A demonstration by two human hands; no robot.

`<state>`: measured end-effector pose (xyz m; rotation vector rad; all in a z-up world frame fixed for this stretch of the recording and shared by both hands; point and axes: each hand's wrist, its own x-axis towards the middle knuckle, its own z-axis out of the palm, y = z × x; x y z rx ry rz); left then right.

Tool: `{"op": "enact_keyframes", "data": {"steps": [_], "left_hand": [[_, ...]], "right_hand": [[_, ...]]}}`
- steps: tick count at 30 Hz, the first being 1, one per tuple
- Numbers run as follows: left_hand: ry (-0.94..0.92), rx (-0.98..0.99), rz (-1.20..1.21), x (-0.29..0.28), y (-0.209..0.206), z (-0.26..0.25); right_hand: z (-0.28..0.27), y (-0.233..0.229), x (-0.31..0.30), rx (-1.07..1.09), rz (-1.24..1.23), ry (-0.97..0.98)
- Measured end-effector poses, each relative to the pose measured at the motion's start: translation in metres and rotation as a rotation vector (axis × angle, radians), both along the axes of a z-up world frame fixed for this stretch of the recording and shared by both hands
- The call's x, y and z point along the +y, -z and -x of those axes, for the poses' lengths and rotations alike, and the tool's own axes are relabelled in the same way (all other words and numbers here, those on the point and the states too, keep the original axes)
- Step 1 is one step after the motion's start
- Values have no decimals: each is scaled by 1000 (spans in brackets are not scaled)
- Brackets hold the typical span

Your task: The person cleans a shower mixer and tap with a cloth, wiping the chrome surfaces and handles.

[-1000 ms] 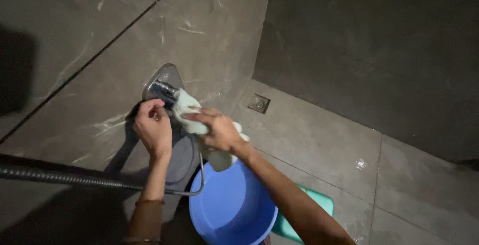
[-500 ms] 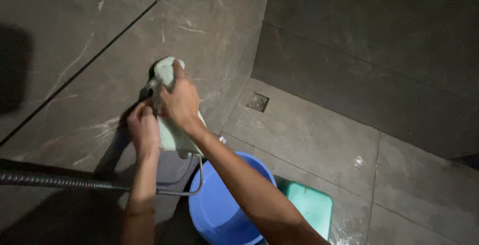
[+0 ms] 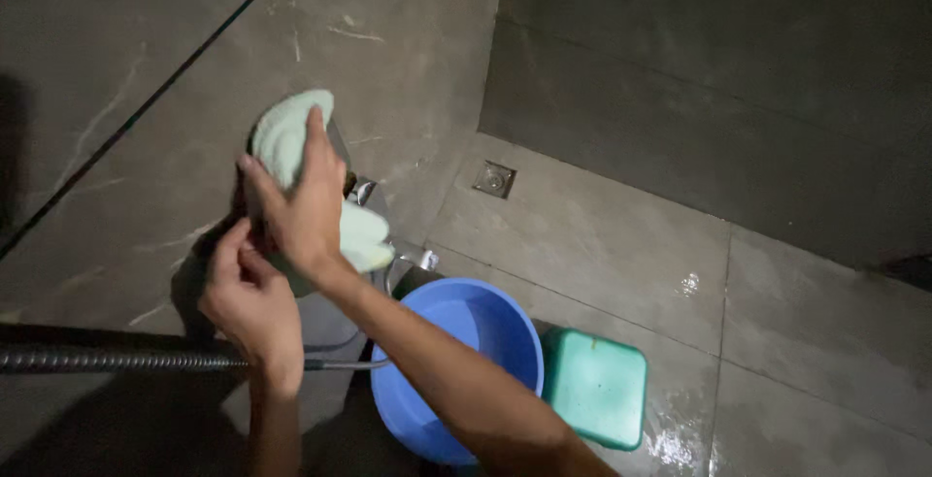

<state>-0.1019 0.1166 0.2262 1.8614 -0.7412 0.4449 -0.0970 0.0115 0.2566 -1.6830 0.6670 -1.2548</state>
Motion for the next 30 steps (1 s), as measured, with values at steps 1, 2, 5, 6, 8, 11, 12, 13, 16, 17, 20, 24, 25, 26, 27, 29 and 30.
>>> {"op": "enact_keyframes", "data": {"steps": [1, 2, 5, 6, 8, 11, 12, 13, 16, 17, 20, 24, 25, 26, 27, 29, 30], "left_hand": [[57, 11, 51, 1, 1, -1], [113, 23, 102, 2, -1, -3], [171, 182, -59, -1, -19, -4], [175, 255, -168, -5, -26, -7], [272, 104, -250, -19, -38, -14], [368, -89, -334, -33, -46, -26], [392, -145, -357, -36, -46, -30], [392, -154, -390, -38, -46, -34], [441, -179, -442, -40, -48, -43], [482, -195, -418, -44, -51, -48], [535, -167, -407, -58, -60, -59], [532, -83, -422, -57, -68, -57], [526, -87, -436, -57, -72, -56], [521, -90, -450, -57, -76, -56], [516, -92, -464, -58, -78, -55], [524, -47, -465, -59, -83, -54], [528, -25, -467, -60, -85, -53]], "right_hand": [[2, 15, 11, -28, 46, 25], [6, 31, 20, -57, 93, 50], [18, 74, 36, 9, 108, -95], [21, 85, 39, 18, 119, -100], [21, 97, 39, 30, 146, -108], [26, 98, 42, 22, 124, -91], [24, 95, 42, -9, 44, -71], [14, 90, 41, -43, -33, -51], [2, 81, 41, -64, -117, -49], [3, 80, 44, -60, -120, -63], [20, 86, 49, -66, 36, -49], [16, 84, 48, 54, -28, 0], [10, 79, 47, 12, 19, 19], [8, 76, 47, -29, 67, 39], [7, 74, 47, -37, -14, -4], [0, 71, 55, -59, -174, -92], [4, 74, 57, -50, -153, -62]]}}
